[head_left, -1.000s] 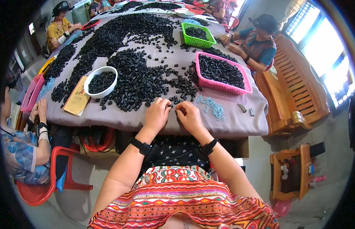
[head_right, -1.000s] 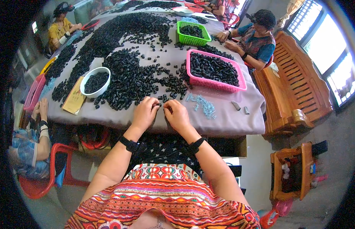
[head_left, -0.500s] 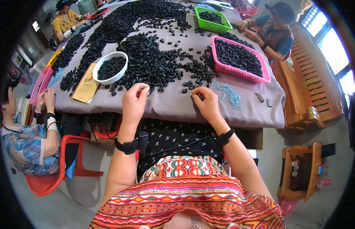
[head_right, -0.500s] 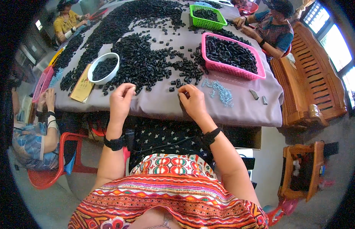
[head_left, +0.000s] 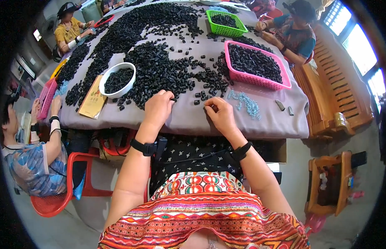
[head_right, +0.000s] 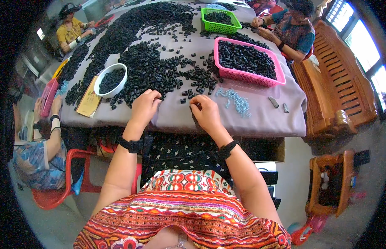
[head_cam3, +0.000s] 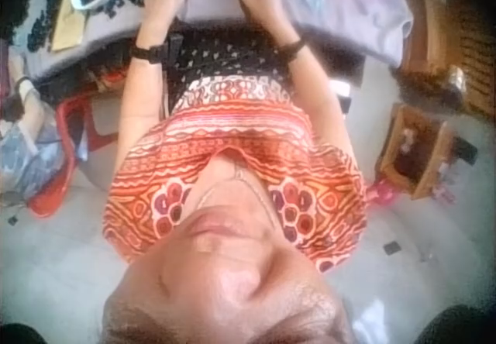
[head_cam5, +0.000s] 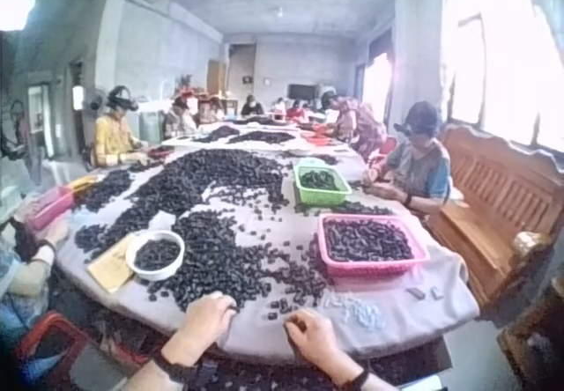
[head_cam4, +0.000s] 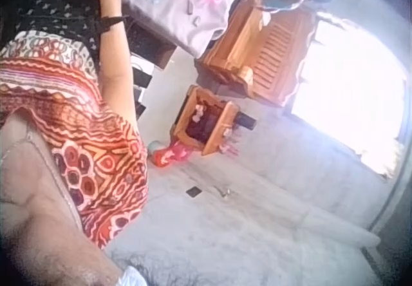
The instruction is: Sorting and inspecting small black shoe components at a communal work table.
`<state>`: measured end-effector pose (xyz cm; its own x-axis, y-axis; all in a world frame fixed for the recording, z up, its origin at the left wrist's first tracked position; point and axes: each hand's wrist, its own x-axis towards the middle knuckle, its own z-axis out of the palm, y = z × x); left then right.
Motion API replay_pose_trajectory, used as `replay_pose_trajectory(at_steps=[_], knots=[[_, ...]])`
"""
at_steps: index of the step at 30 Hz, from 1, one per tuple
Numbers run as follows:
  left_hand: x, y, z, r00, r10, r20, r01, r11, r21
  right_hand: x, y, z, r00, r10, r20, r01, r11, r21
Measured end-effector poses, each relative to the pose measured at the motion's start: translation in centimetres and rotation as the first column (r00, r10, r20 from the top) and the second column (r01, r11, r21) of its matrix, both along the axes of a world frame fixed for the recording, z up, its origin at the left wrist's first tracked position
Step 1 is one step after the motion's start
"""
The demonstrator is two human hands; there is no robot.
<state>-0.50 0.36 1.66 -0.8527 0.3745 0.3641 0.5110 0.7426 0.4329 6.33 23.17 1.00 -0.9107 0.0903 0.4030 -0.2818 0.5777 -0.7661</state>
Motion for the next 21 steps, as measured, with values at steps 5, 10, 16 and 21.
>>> replay_pose_trajectory(at_steps=[5,10,16,21], knots=[[0.3,0.2,-1.1,0.994,0.014,-0.106,-0.001,0.993,0.120,-0.4,0.2,-0.2,0.999,0.011,-0.041,-0.011,1.000,0.009],[0.1,0.2,-0.9,0.993,-0.022,-0.116,0.028,0.998,0.050,-0.2,0.0,-0.1,1.000,0.012,0.003,-0.012,1.000,-0.010],[0.8,0.6,0.0,0.988,-0.063,-0.144,0.064,0.998,0.006,0.1,0.0,-0.2,1.000,0.000,-0.002,0.000,1.000,0.004],[2.9,2.2,-0.5,0.952,-0.215,0.219,0.067,0.842,0.536,0.0,0.1,0.5,0.999,0.035,-0.011,-0.035,0.999,-0.013]])
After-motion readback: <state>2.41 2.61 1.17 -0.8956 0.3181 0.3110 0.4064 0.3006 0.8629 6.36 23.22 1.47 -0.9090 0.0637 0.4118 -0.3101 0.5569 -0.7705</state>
